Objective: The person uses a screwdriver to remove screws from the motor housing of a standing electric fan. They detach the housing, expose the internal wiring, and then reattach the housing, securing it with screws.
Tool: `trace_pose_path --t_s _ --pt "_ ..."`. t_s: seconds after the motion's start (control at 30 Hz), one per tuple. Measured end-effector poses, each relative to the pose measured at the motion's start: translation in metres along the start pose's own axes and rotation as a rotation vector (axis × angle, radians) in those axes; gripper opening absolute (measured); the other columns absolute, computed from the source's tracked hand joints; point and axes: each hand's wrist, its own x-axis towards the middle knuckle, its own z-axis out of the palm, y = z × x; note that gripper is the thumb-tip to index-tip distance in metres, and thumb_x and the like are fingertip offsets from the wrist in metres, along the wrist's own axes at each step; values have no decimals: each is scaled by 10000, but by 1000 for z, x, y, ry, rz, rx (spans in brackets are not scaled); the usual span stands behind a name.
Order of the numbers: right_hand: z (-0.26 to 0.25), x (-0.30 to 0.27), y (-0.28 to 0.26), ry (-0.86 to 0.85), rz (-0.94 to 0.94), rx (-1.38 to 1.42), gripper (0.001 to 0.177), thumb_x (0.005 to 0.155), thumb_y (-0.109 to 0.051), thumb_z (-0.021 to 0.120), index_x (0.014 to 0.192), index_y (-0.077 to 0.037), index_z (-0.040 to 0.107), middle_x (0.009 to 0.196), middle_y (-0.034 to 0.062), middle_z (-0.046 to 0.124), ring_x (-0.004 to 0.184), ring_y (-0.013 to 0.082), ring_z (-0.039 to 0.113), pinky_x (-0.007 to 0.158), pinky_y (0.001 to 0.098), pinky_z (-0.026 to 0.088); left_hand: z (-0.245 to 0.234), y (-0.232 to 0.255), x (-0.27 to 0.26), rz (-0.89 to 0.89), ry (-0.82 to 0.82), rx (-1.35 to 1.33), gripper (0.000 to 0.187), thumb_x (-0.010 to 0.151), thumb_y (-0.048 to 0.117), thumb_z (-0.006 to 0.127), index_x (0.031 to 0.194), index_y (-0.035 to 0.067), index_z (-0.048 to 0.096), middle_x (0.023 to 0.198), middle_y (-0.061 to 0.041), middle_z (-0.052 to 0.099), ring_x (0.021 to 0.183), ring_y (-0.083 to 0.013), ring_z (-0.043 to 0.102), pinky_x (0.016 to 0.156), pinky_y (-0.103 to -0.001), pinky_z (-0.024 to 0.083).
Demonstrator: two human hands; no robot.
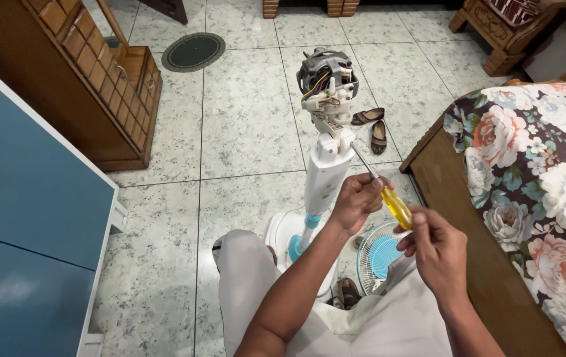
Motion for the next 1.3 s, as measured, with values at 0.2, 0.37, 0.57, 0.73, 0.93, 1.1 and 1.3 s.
trace_pose_path --t_s 0.2,0.37,0.57,0.73,0.93,1.1,1.3 --pt "5 -5 -5 25 -68 59 230 951 -100 643 1061 101 620 805 127 752 660 136 728 542 269 585 -7 4 2 -49 -30 1 376 1045 351 669 1116 -17 641 601 61 402 497 -47 279 496 -243 235" --pt "6 5 8 -49 106 34 385 1125 -174 488 1007 122 702 729 165 759 577 176 687 545 299 555 -4 17 -4 -69 -116 -130 391 989 336 698 1190 1 681 573 68 405 482 -40 283 490 -230 234" --pt "4 -2 -2 26 -120 20 399 894 -95 686 1247 64 591 796 122 709 649 124 700 529 257 573 -4 -11 2 9 145 78 376 1047 278 726 1093 -90 663 609 63 399 499 -32 284 490 -240 228" --pt "5 -1 -3 4 13 10 206 1039 -134 601 1108 58 625 724 112 753 587 147 717 529 263 572 -7 1 -2 -55 -8 -5 355 962 302 732 1151 10 661 606 64 439 503 -42 310 493 -239 237" --pt "2 3 0 -57 33 49 347 1172 -156 479 1011 65 693 745 125 742 603 145 696 558 270 563 -6 4 -1 -44 40 -18 280 998 245 732 1036 -19 647 648 54 445 508 -29 293 494 -242 222" --pt "-2 -3 -4 -2 -158 21 372 959 -137 637 1239 87 535 877 139 722 685 132 695 555 259 571 4 -5 -1 6 127 70 275 1032 229 721 1038 -21 606 646 79 417 513 -20 282 489 -244 214" --pt "3 4 2 -88 144 21 328 1111 -199 478 1101 78 653 727 137 727 574 150 679 512 266 535 -2 11 -4 -104 -125 -95 427 981 312 717 1245 -8 618 590 62 432 496 -47 303 511 -245 232"
